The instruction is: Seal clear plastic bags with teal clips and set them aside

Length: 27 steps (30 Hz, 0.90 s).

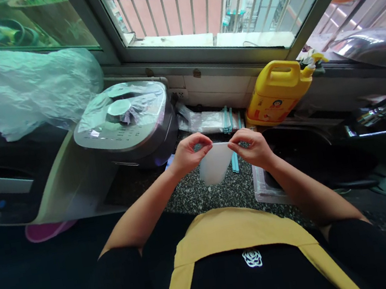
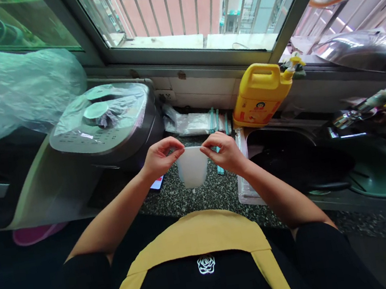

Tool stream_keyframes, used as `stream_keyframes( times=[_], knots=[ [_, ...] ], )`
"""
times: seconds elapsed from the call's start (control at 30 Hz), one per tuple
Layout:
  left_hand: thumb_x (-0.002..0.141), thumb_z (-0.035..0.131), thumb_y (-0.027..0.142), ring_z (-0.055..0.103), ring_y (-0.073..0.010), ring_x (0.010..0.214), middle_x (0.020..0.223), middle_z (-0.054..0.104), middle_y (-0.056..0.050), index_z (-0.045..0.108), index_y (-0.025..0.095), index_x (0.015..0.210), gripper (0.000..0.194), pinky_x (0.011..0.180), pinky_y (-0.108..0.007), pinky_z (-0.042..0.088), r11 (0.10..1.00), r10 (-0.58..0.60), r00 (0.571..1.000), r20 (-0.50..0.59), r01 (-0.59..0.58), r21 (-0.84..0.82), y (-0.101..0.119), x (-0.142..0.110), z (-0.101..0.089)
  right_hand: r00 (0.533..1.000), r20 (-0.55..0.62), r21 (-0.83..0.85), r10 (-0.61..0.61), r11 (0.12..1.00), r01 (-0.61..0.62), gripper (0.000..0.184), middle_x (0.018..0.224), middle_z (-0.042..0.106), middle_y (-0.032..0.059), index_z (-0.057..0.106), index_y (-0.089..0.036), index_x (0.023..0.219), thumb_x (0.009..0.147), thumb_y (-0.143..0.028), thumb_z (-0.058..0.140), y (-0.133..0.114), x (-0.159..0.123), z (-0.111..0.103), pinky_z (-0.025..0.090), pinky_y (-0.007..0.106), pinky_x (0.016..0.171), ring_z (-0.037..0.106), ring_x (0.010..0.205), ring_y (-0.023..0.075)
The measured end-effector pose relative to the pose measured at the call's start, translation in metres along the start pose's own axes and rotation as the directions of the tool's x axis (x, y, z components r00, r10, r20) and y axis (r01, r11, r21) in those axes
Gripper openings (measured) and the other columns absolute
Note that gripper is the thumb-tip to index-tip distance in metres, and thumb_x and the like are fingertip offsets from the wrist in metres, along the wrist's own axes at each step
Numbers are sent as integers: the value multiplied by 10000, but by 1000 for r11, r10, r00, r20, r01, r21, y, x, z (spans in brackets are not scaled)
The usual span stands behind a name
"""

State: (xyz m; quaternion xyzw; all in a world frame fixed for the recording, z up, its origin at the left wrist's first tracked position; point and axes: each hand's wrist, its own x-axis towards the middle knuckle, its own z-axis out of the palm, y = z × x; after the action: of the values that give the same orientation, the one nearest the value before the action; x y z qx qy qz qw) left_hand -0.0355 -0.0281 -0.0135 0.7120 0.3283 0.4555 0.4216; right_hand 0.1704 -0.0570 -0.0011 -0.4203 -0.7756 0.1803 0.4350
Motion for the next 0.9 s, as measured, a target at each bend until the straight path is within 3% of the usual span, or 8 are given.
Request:
stream_keyframes(
  times=[0.13,0.23,0.37,0.43,0.53,0.63,0.9],
  knots=[
    [705,711,327,581,-119,709,752,649,-21,659,152,807,209,672,-252,477,980,-119,993,-20,114,-162,-5,-5,7,1000,-12,11,-6,1000,6,201,611,617,5,612,-200,631,823,-260,598,1,-4,-1,411,305,618,520,599,133],
    [709,708,382,542,-103,641,674,614,-7,656,145,710,243,620,-238,446,968,-166,986,-9,161,-193,-6,-6,11,1000,8,23,26,999,-26,227,614,621,9,621,-206,627,827,-310,598,0,-5,-3,425,312,633,531,608,138],
    [699,712,439,503,-91,601,629,579,4,644,152,630,304,575,-231,408,959,-165,985,-50,149,-241,-3,-5,14,991,-11,107,133,986,-131,217,733,660,28,670,-212,764,796,-422,627,5,-9,1,457,317,671,575,690,155],
    [678,722,470,496,-92,597,625,571,6,640,157,619,329,557,-230,397,952,-168,983,-72,142,-272,-2,-4,15,984,11,158,177,972,-176,295,842,679,47,685,-212,846,743,-487,666,12,-15,8,471,325,695,595,767,174],
    [657,731,501,492,-94,600,621,562,8,624,164,605,357,554,-234,399,944,-170,978,-118,127,-304,-3,-4,19,978,76,184,196,961,-207,322,847,694,51,696,-213,740,745,-531,646,25,-30,24,471,362,752,606,800,195],
    [655,722,529,494,-95,602,626,565,8,622,164,612,380,558,-236,409,938,-183,975,-125,135,-318,-7,-8,28,968,61,172,244,952,-251,334,762,698,41,682,-221,660,801,-508,588,38,-49,37,465,381,750,609,752,199],
    [690,690,543,508,-101,618,635,573,0,655,162,642,385,595,-250,433,949,-158,981,-116,118,-293,-17,-17,48,966,75,121,247,959,-255,293,735,696,40,669,-233,663,819,-460,569,61,-92,42,464,383,720,607,745,212]
  ],
)
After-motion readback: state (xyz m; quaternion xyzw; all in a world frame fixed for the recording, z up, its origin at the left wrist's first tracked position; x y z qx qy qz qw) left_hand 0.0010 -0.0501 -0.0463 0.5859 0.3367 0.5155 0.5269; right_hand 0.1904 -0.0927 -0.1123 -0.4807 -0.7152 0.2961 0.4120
